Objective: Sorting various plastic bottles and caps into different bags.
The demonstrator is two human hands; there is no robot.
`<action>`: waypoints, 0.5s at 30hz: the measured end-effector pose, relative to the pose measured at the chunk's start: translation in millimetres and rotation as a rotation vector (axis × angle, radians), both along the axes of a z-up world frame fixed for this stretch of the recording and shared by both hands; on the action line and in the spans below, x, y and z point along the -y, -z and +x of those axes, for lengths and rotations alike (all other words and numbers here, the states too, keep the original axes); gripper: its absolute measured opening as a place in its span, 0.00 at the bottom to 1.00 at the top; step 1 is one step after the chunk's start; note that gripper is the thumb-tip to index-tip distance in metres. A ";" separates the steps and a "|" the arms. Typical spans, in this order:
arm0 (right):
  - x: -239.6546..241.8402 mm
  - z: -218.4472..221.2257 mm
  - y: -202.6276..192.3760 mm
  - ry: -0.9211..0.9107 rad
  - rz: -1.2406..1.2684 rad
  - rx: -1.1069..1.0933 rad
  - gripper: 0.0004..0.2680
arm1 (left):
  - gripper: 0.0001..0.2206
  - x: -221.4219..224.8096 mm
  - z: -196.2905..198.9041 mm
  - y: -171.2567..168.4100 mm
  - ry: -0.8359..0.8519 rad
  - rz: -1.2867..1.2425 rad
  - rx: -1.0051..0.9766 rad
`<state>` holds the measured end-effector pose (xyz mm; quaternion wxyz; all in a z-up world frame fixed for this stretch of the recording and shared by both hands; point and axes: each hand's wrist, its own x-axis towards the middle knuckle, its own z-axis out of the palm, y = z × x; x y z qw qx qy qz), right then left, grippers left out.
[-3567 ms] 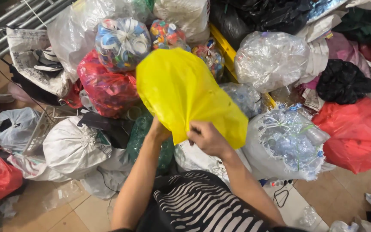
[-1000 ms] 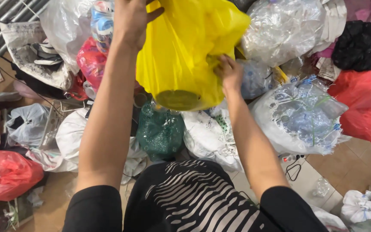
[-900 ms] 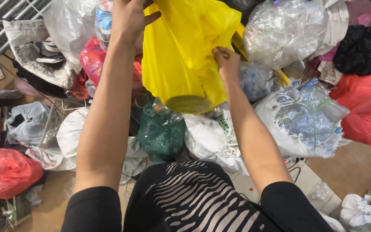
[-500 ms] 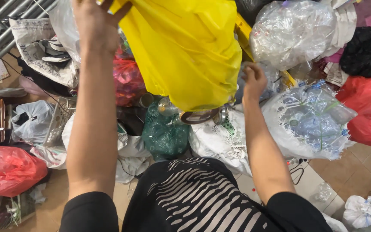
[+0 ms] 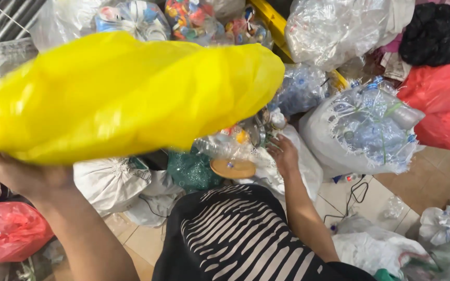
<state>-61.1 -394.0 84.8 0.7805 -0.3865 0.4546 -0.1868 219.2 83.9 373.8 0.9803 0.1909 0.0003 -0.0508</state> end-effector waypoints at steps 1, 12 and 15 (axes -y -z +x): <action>-8.5 4.1 -1.4 -0.102 0.091 0.029 0.20 | 0.24 -7.4 -10.4 15.0 -0.004 -0.012 -0.024; -69.3 91.6 -41.4 -0.451 0.164 0.223 0.23 | 0.19 -58.3 -99.2 219.0 0.087 0.833 -0.473; -84.2 107.7 -78.3 -0.376 -0.121 0.234 0.16 | 0.24 -80.9 -109.7 290.3 0.117 1.292 -0.887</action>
